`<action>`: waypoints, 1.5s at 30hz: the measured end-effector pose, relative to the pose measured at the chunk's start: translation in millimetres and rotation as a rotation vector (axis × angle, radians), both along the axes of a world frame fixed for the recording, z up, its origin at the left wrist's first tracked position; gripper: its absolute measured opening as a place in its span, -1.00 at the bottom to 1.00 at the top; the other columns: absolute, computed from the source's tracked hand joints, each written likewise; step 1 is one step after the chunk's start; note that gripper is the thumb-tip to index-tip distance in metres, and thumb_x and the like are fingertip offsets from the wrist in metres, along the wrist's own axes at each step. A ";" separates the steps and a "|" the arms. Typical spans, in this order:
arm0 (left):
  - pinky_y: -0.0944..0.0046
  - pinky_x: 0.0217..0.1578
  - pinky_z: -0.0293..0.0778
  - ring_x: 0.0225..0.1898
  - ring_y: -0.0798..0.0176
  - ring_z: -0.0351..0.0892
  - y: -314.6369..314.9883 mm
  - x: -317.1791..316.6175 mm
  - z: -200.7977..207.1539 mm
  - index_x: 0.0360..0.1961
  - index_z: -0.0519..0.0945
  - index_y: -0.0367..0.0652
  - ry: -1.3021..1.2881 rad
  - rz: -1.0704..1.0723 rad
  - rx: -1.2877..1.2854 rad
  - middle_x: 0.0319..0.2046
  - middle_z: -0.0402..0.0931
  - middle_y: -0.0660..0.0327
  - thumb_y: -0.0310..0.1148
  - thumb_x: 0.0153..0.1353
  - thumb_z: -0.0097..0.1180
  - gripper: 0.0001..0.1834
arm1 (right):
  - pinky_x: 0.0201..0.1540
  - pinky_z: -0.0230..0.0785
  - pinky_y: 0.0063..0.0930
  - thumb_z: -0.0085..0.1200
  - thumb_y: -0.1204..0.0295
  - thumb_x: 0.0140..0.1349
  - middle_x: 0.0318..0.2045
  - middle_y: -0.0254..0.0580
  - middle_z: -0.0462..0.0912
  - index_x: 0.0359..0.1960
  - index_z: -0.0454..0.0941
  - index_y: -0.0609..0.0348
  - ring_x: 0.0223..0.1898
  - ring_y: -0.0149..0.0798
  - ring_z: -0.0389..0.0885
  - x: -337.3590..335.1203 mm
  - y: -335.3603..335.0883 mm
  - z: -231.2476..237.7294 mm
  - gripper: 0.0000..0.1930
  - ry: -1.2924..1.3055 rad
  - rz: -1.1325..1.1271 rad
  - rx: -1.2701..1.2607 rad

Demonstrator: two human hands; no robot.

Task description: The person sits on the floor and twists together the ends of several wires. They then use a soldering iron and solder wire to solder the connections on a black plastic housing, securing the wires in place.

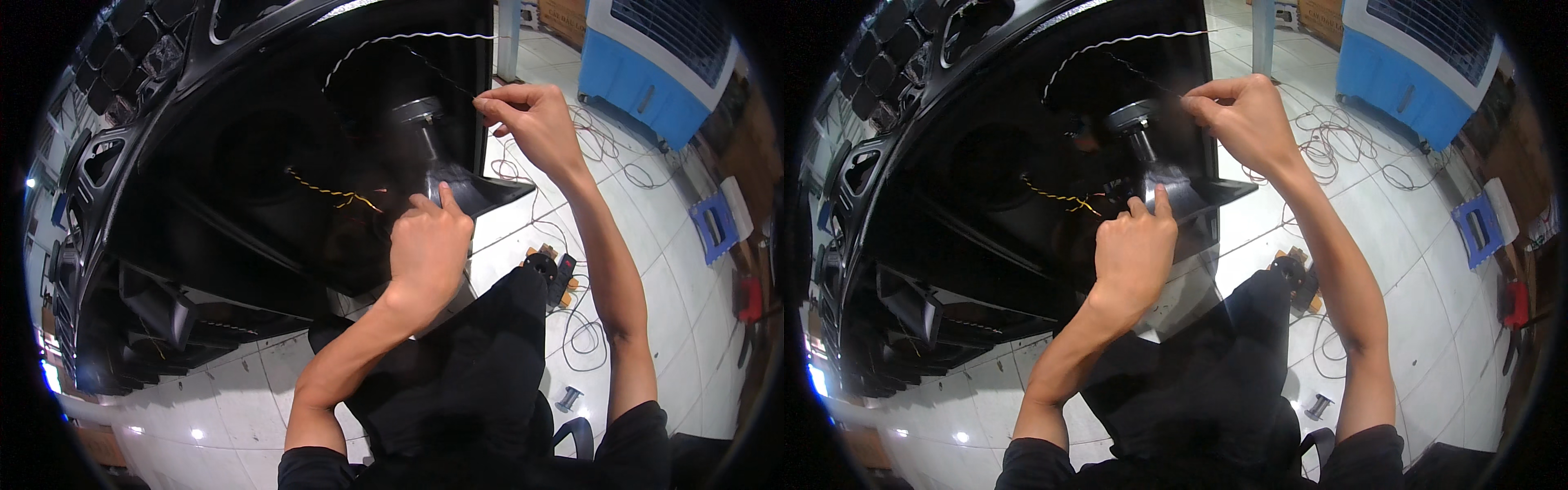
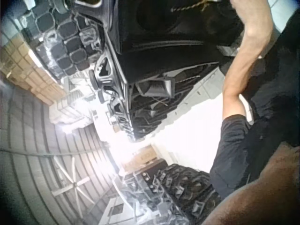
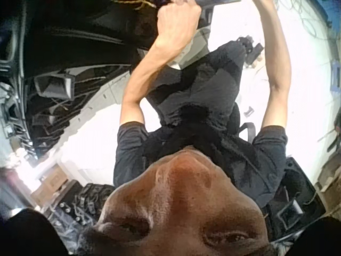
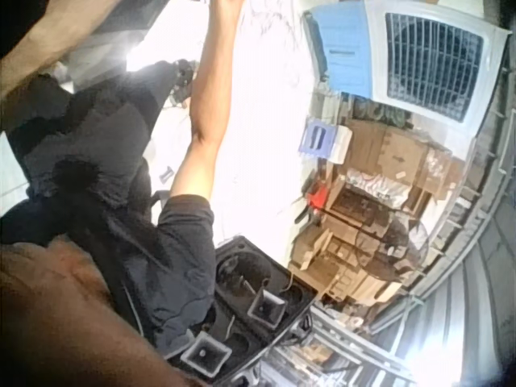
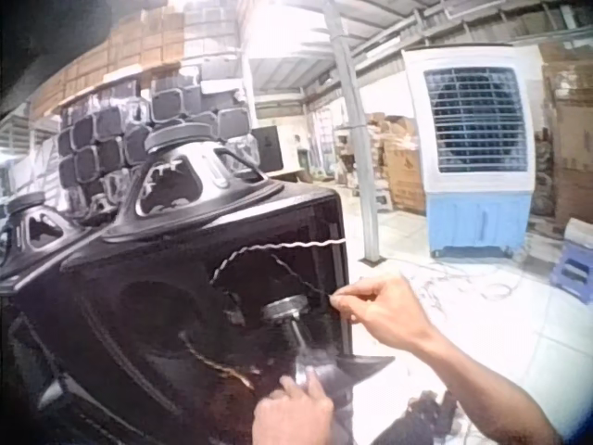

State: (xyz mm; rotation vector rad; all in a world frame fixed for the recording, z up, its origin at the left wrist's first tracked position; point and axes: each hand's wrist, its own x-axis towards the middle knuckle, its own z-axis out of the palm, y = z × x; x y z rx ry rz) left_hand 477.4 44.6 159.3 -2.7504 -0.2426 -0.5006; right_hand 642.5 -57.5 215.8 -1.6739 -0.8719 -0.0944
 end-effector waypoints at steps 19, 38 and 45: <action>0.10 -0.21 0.62 -0.15 -0.06 0.70 33.2 -21.1 -14.3 0.21 0.50 -0.15 -0.066 -0.129 -0.375 0.01 0.58 -0.16 -0.27 -0.04 0.43 -0.27 | -0.47 0.40 -0.58 0.18 0.45 0.22 -0.55 -0.17 0.70 -0.25 0.74 0.36 -0.55 -0.45 0.59 -25.2 19.2 -20.5 -0.79 0.031 0.049 0.096; 0.01 0.30 0.29 0.07 0.12 0.50 114.7 45.2 79.2 -0.34 0.68 -0.16 -0.215 -0.660 0.018 -0.25 0.62 0.20 -0.53 0.01 0.15 -0.83 | -0.34 0.52 -0.56 0.19 0.44 0.27 -0.44 -0.17 0.71 -0.19 0.71 0.41 -0.46 -0.41 0.64 -26.0 34.8 -31.9 -0.76 0.408 0.251 -0.004; 0.06 0.22 0.40 0.08 0.09 0.51 116.7 46.5 73.8 -0.26 0.71 -0.15 -0.166 -0.590 0.046 -0.18 0.63 0.22 -0.47 0.10 0.28 -0.85 | -0.29 0.55 -0.53 0.13 0.50 0.30 -0.35 -0.11 0.71 -0.17 0.68 0.42 -0.37 -0.36 0.67 -16.3 46.6 -43.8 -0.80 0.595 0.297 -0.006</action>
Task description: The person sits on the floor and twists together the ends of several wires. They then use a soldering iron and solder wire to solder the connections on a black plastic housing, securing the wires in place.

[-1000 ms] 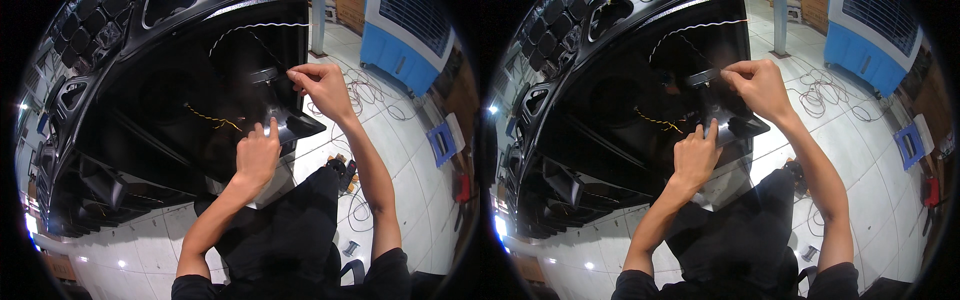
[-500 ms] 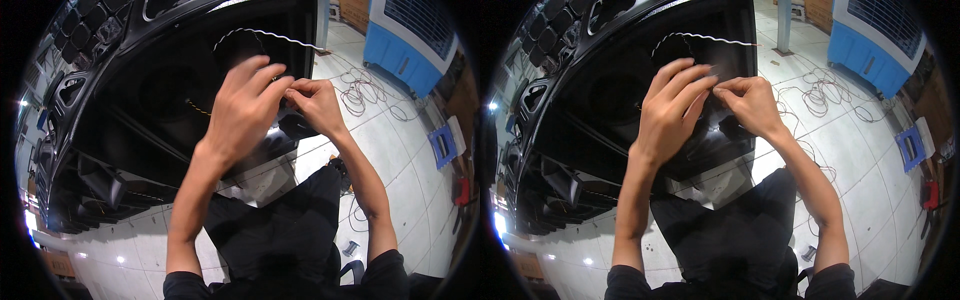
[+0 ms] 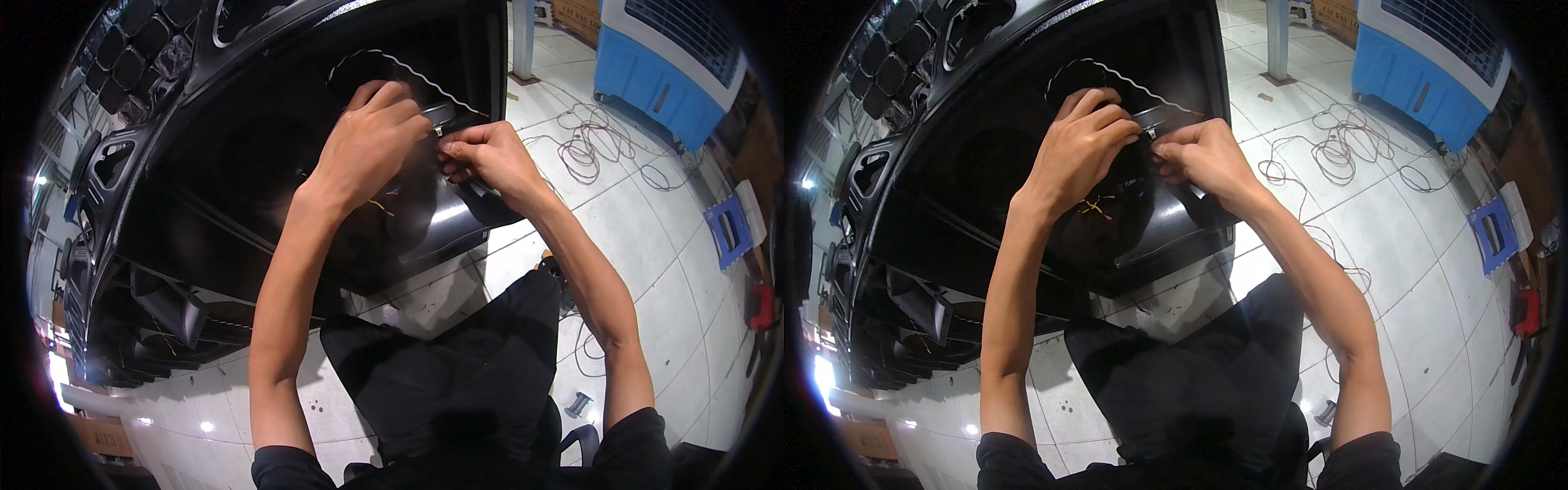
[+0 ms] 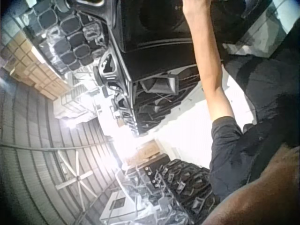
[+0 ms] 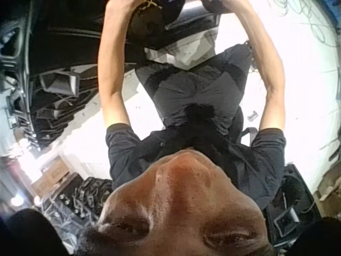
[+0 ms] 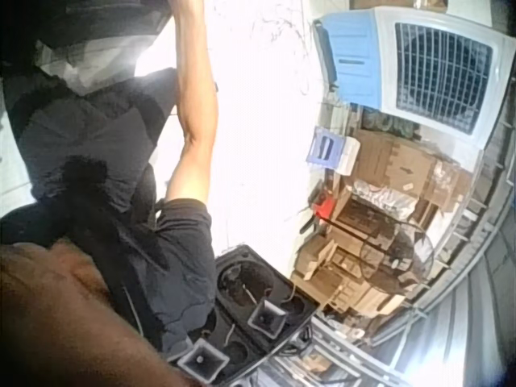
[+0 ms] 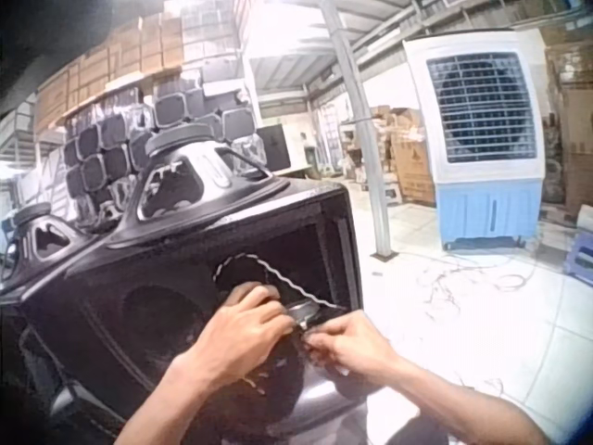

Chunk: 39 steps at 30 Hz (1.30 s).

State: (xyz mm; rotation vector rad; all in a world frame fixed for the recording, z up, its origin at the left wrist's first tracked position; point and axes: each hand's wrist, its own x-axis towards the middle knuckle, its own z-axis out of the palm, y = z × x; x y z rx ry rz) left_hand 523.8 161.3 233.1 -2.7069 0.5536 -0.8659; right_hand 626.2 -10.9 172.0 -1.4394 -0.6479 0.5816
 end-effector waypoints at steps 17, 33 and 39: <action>-0.08 0.34 0.26 0.08 0.15 0.51 -3.1 5.6 -8.9 -0.32 0.63 -0.22 -0.142 -0.008 0.134 -0.17 0.61 0.16 -0.49 0.07 0.18 -0.87 | -0.24 0.59 -0.49 0.02 0.56 0.32 -0.31 -0.08 0.71 -0.13 0.65 0.42 -0.34 -0.31 0.69 -1.9 6.4 0.8 -0.79 -0.035 -0.086 0.010; -0.10 0.39 0.18 0.08 0.14 0.55 -2.2 5.1 -15.3 -0.23 0.62 -0.12 -0.141 0.056 0.192 -0.10 0.67 0.23 -0.37 0.21 0.27 -0.86 | -0.34 0.52 -0.58 0.12 0.45 0.29 -0.47 -0.20 0.70 -0.26 0.69 0.42 -0.46 -0.44 0.64 -8.3 12.1 -10.6 -0.79 -0.289 -0.311 0.013; -0.11 0.39 0.19 0.06 0.14 0.56 0.9 7.1 -11.9 -0.21 0.65 -0.09 -0.110 -0.012 0.136 -0.12 0.68 0.23 -0.36 0.20 0.29 -0.85 | -0.41 0.46 -0.54 0.14 0.42 0.22 -0.57 -0.15 0.68 -0.34 0.69 0.42 -0.54 -0.42 0.61 -11.5 14.7 -12.9 -0.77 -0.439 -0.423 0.047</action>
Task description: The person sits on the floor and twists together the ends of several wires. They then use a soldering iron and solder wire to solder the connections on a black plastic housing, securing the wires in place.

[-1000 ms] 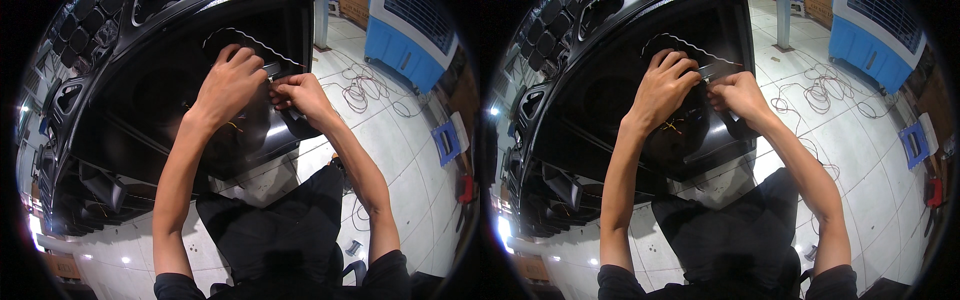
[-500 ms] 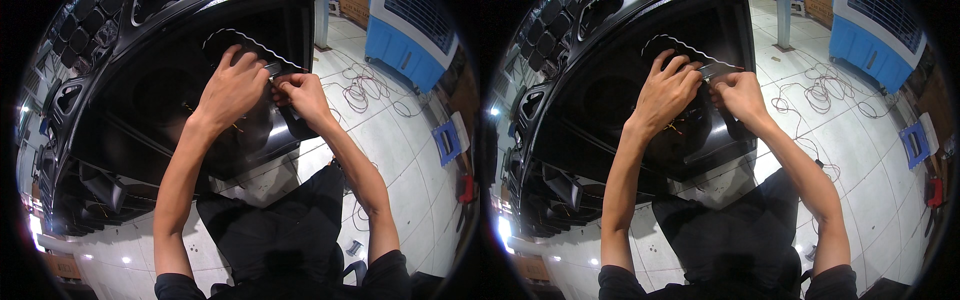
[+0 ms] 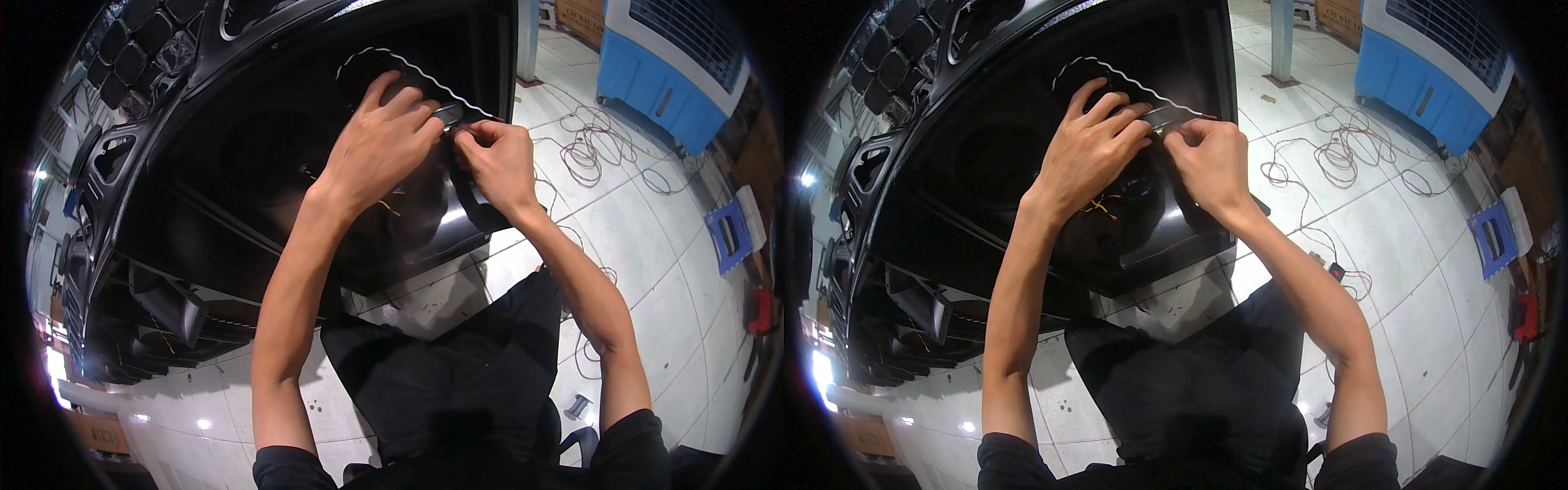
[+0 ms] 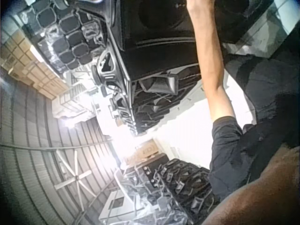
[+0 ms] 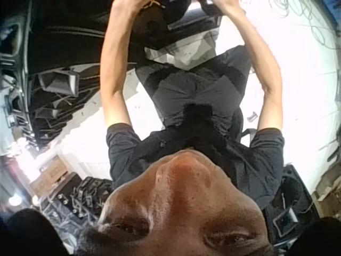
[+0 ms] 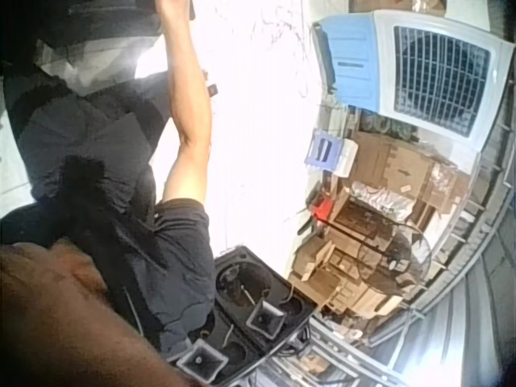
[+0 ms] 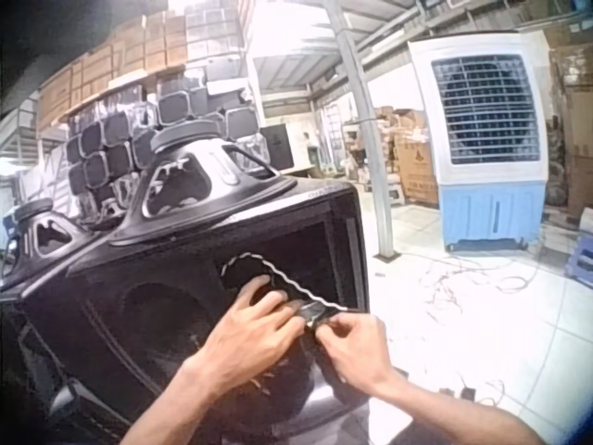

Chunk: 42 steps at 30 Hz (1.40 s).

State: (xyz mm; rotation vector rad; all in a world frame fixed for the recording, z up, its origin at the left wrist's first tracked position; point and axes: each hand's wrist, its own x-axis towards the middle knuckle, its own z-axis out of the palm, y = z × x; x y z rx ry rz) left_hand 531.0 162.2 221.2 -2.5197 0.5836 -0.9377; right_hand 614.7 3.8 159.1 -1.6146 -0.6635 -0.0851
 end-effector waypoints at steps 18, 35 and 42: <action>-0.06 0.36 0.22 -0.03 0.12 0.63 -0.8 3.6 -6.0 -0.33 0.65 -0.15 0.005 -0.045 -0.163 -0.20 0.71 0.16 -0.44 0.13 0.26 -0.92 | -0.39 0.54 -0.42 0.20 0.43 0.14 -0.51 -0.02 0.72 -0.40 0.71 0.35 -0.51 -0.19 0.73 -9.2 5.9 2.0 -0.82 -0.450 -0.221 -0.079; 0.04 0.35 0.31 -0.20 -0.04 0.68 0.4 10.8 2.3 -0.41 0.67 -0.24 0.123 -0.098 -0.340 -0.39 0.66 -0.02 -0.50 0.08 0.30 -0.94 | -0.46 0.45 -0.25 0.26 0.59 0.02 -0.56 -0.07 0.55 -0.50 0.53 0.26 -0.51 -0.06 0.59 -18.5 5.3 -8.0 -0.88 -0.924 -0.137 -0.181; 0.04 0.36 0.29 -0.22 -0.07 0.68 3.2 10.5 6.9 -0.34 0.67 -0.25 0.155 -0.085 -0.388 -0.43 0.64 -0.04 -0.50 0.10 0.28 -0.91 | -0.30 0.55 -0.46 0.19 0.46 0.23 -0.39 0.01 0.75 -0.21 0.70 0.38 -0.39 -0.20 0.75 -25.5 -16.0 -1.7 -0.79 -0.423 -0.090 -0.147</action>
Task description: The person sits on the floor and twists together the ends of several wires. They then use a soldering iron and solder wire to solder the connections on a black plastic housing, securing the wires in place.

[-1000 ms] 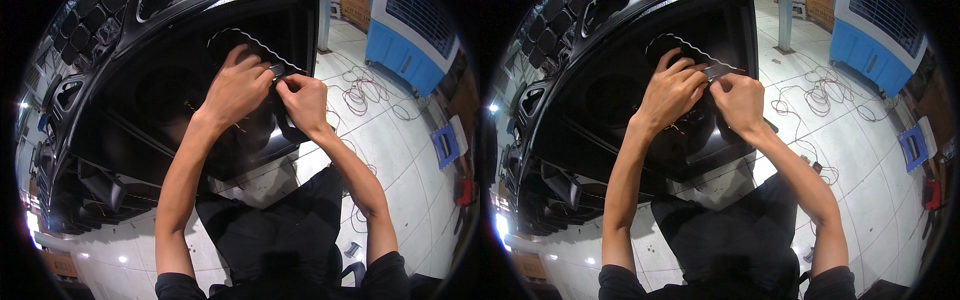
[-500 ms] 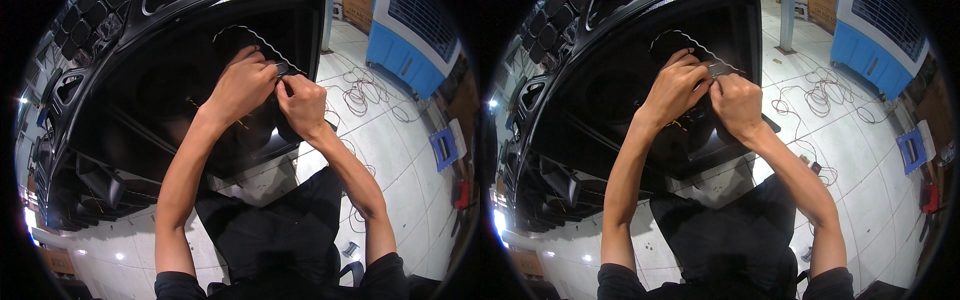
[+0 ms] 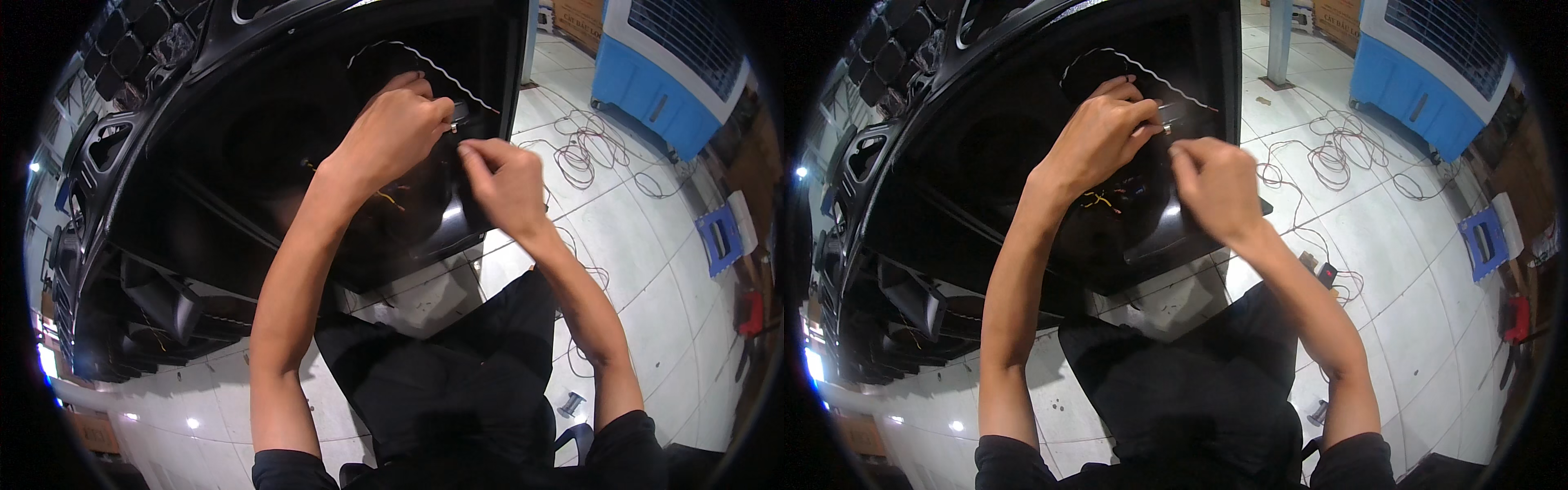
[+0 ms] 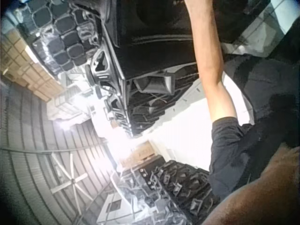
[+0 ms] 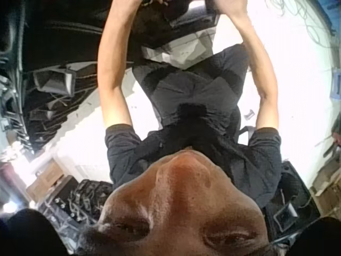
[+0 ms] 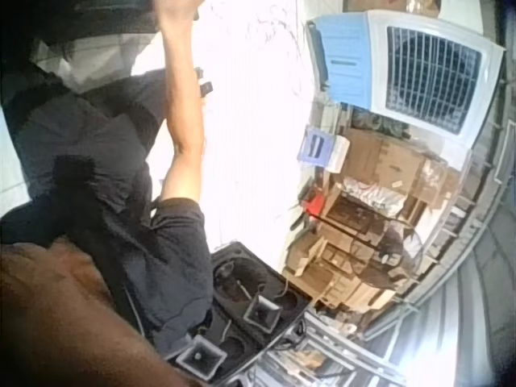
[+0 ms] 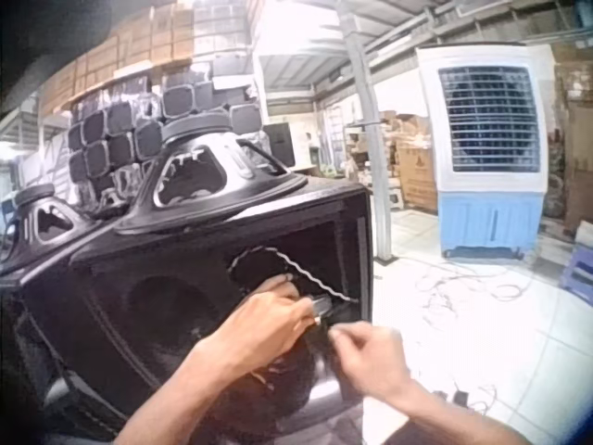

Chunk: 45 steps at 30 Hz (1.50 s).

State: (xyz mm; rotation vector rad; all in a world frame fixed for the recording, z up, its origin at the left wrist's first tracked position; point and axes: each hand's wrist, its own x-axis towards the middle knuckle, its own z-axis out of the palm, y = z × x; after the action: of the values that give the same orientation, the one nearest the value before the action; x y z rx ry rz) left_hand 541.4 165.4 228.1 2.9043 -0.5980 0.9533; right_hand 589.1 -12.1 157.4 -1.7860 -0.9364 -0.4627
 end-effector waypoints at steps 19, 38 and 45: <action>0.04 0.36 0.29 -0.25 -0.03 0.69 3.5 6.2 -3.6 -0.36 0.65 -0.29 0.010 -0.026 0.000 -0.42 0.65 -0.04 -0.59 0.10 0.23 -0.94 | -0.43 0.45 -0.22 0.15 0.51 0.24 -0.52 0.08 0.61 -0.46 0.60 0.34 -0.49 0.10 0.61 22.4 17.3 -3.0 -0.85 -0.290 -0.027 -0.059; 0.05 0.37 0.28 -0.21 -0.03 0.70 1.0 6.7 -1.1 -0.38 0.65 -0.28 -0.037 -0.010 0.107 -0.38 0.66 -0.09 -0.57 0.11 0.24 -0.96 | -0.49 0.48 -0.46 0.12 0.51 -0.02 -0.58 -0.16 0.51 -0.58 0.48 0.20 -0.53 -0.22 0.57 16.9 37.0 -6.1 -0.92 -0.768 -0.441 -0.407; 0.05 0.37 0.27 -0.23 -0.03 0.70 -1.3 4.8 -1.1 -0.38 0.65 -0.25 -0.005 -0.002 0.060 -0.40 0.65 -0.06 -0.57 0.11 0.25 -0.96 | -0.35 0.54 -0.53 0.15 0.45 0.33 -0.25 0.00 0.72 -0.08 0.61 0.48 -0.36 -0.34 0.69 8.3 9.0 4.3 -0.73 0.406 0.091 -0.009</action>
State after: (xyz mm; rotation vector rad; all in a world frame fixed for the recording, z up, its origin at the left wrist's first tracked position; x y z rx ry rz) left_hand 546.2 164.1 227.0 2.9536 -0.6401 0.9589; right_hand 597.4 -3.2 161.7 -1.7495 -0.7286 -0.0317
